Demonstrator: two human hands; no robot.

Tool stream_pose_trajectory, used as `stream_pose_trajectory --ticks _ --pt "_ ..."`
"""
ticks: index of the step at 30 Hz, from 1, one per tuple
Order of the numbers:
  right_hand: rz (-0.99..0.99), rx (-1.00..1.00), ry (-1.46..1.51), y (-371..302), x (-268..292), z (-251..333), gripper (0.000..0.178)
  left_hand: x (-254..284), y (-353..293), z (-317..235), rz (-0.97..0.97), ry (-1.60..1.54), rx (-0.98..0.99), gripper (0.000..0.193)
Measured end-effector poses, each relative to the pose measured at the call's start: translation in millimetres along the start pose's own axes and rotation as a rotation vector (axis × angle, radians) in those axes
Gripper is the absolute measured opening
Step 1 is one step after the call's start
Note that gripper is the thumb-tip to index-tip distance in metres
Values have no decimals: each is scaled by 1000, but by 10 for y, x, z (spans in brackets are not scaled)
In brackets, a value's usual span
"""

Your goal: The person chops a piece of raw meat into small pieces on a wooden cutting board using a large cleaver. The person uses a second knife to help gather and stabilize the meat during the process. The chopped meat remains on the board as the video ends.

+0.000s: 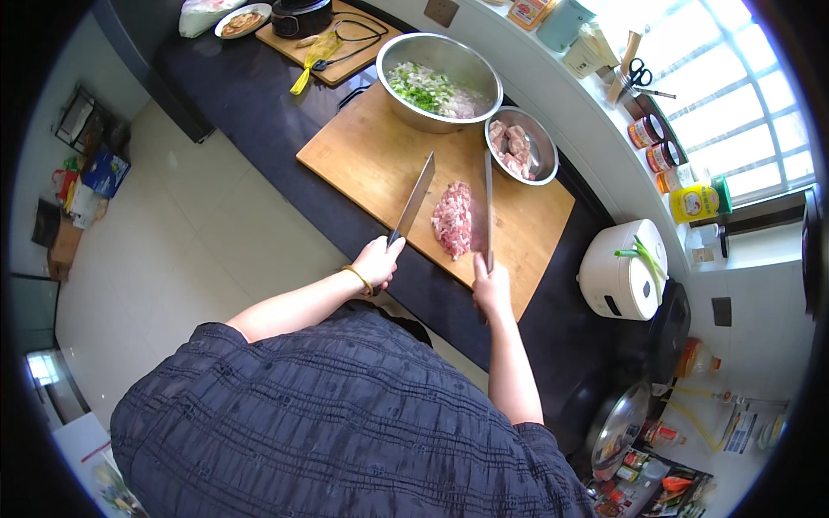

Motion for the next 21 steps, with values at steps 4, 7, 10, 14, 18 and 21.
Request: stream_pose_trajectory --ticks 4,7,10,14,18,21 --pt "232 -322 -128 40 45 205 42 -20 -21 36 -8 20 -13 37" --pt "102 -86 22 80 141 296 34 -45 -91 44 -36 -5 -2 37" --pt "155 -202 -2 -105 38 100 35 -124 -101 91 -49 -63 -4 34" --pt "259 -320 34 -28 85 144 36 -127 -152 112 -59 -45 -18 34" --pt "54 82 -51 -101 140 309 36 -129 -169 116 -75 -54 -10 34" --pt "-38 305 -422 -100 -142 -97 46 -170 -146 96 -47 -30 -29 35"
Point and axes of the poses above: each hand's wrist, its own y-axis towards the middle knuckle, its own x-axis out of the back of the hand, z = x × y, the point moved 7 cm from there along y, towards the middle knuckle
